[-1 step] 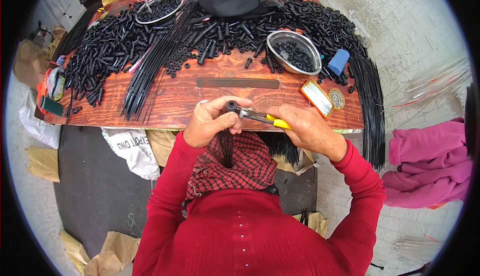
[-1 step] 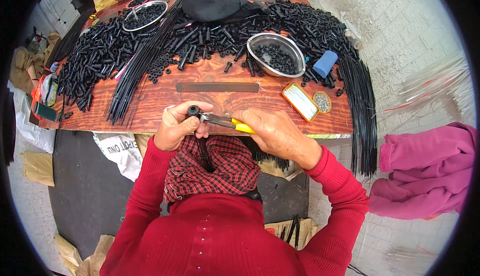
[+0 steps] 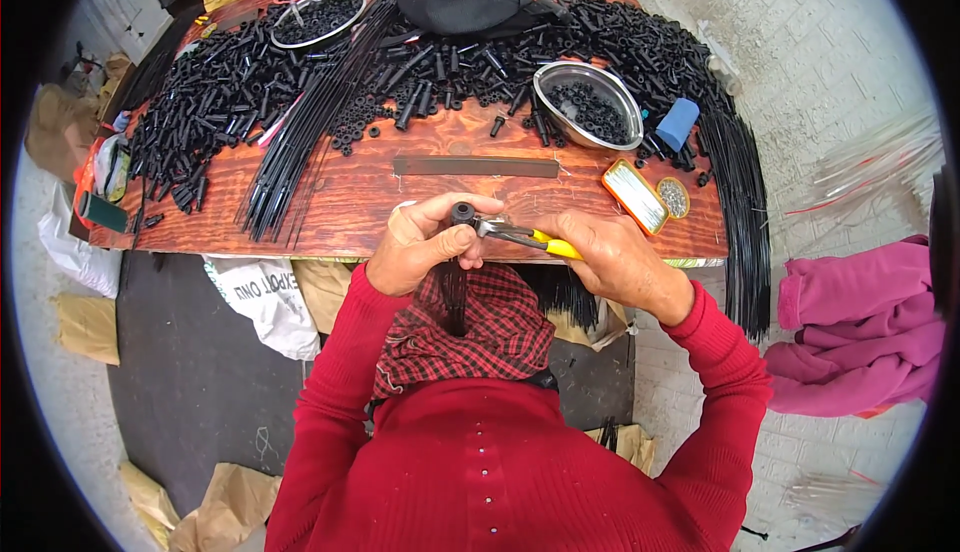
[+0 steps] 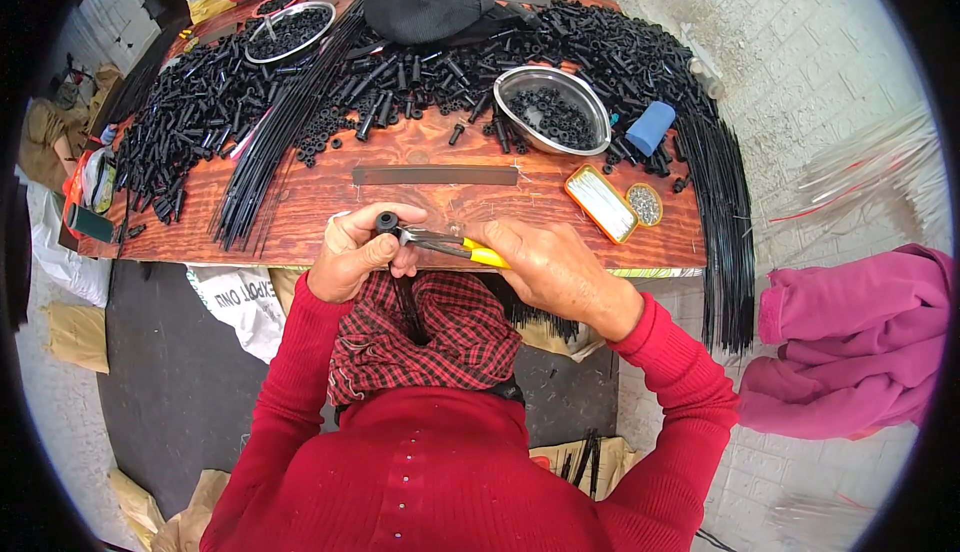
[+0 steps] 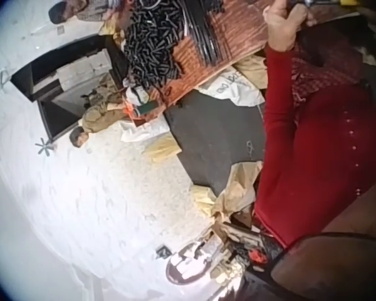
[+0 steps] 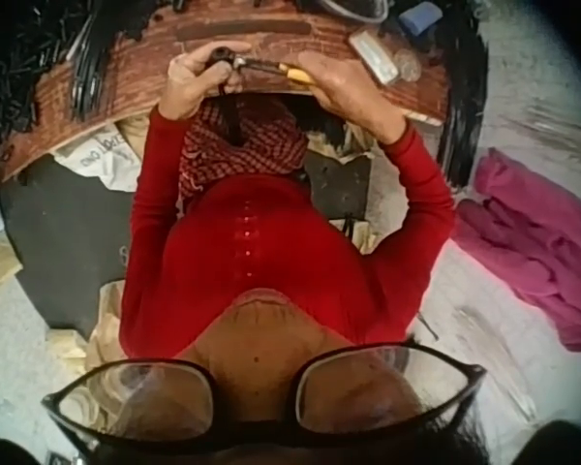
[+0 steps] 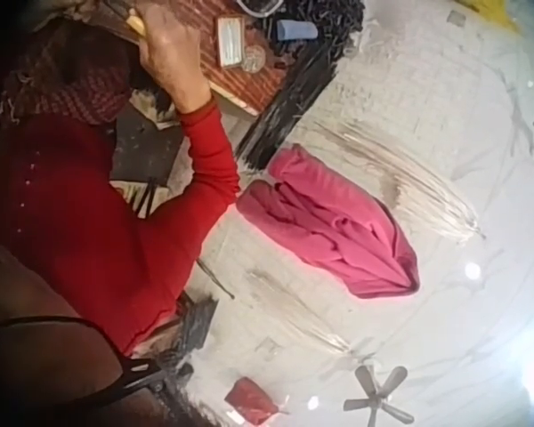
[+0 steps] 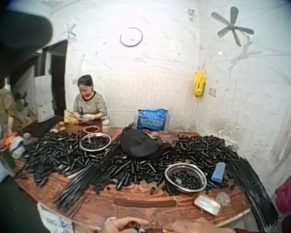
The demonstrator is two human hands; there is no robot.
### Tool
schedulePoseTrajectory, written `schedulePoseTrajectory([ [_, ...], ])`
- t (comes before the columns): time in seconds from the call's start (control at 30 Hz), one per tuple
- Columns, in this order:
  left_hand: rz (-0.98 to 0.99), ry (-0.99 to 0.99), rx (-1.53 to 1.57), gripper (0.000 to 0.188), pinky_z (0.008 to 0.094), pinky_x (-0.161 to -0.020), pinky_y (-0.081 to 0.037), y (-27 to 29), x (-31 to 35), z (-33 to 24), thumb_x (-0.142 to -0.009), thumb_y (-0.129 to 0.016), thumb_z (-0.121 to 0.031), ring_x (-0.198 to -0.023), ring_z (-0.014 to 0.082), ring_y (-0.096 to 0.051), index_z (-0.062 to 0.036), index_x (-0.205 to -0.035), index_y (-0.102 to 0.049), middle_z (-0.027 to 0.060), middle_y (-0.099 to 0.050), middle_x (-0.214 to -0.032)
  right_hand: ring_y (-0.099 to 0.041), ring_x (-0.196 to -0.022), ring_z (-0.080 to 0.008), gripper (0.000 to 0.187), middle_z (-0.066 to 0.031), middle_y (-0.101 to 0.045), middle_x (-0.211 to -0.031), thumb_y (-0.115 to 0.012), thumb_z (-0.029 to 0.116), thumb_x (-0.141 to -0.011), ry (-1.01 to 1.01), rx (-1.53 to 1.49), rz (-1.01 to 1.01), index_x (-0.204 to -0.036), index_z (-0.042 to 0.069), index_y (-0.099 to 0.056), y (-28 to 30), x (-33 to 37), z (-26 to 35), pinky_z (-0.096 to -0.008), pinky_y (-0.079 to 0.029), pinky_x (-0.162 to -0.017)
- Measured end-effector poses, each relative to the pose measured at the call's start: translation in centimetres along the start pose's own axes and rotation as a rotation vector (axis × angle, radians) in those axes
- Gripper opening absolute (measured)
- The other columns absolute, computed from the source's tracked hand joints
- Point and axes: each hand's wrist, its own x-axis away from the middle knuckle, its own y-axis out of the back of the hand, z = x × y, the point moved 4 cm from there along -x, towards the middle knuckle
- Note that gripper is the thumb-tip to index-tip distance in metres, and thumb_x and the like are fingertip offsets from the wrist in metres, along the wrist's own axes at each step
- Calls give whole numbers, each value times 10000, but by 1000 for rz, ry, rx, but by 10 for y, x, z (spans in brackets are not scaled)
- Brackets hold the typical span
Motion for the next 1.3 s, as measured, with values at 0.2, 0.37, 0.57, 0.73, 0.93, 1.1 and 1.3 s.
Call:
schedulePoseTrajectory([
  [0.2, 13, -8, 18, 483, 288, -657, -478, 0, 2, -1, -970, -663, -264, -731, 139, -584, 48, -1324, -557, 50, -598, -786, -651, -695, -372, 176, -156, -635, -774, -662, 120, -907, -172, 69, 65, -1027, 44, -557, -11, 8, 2, -453, -500, -569],
  [0.37, -22, 46, 38, 531, 290, -676, -496, -1, 3, -1, -980, -647, -273, -717, 126, -579, 59, -1372, -513, 46, -605, -802, -592, -518, -217, 220, -68, -572, -640, -611, 242, -996, -231, -375, 86, -1024, 32, -551, -11, 5, 12, -352, -468, -509],
  [0.57, 34, -6, 68, 602, 284, -673, -495, 3, 4, 7, -990, -626, -316, -690, 117, -550, 76, -1412, -450, 35, -588, -801, -598, -571, -81, 263, -17, -618, -748, -470, 278, -1065, -531, -851, 394, -1092, 36, -571, -16, 16, 14, -261, -489, -539],
  [0.73, 36, -12, 53, 619, 278, -660, -484, 1, 2, 9, -992, -619, -342, -679, 107, -522, 77, -1412, -441, 20, -552, -773, -657, -629, -115, 243, -59, -682, -842, -472, 220, -1061, -363, -781, 290, -1114, 4, -569, -10, 14, 13, -272, -516, -579],
  [0.93, 41, 6, 31, 605, 273, -643, -466, -1, 3, 8, -993, -615, -349, -678, 107, -510, 78, -1391, -456, 18, -537, -764, -663, -691, -95, 339, -57, -692, -912, -475, 311, -1066, -366, -822, 348, -1168, 2, -570, -9, 15, 14, -243, -501, -624],
  [1.1, 85, 15, 40, 584, 288, -643, -466, -9, -2, 11, -994, -613, -345, -681, 115, -507, 72, -1377, -468, 27, -525, -770, -658, -708, -94, 321, -60, -681, -889, -474, 291, -1064, -446, -945, 341, -1184, 9, -570, -5, 21, 14, -242, -498, -624],
  [1.3, -15, -87, 49, 545, 280, -612, -417, 2, 2, 12, -1009, -576, -330, -655, 118, -437, 50, -1381, -455, 25, -463, -780, -546, -624, -68, 324, -2, -558, -754, -506, 325, -1047, -521, -1058, 44, -1147, 19, -540, 4, 38, -13, -234, -444, -582],
])
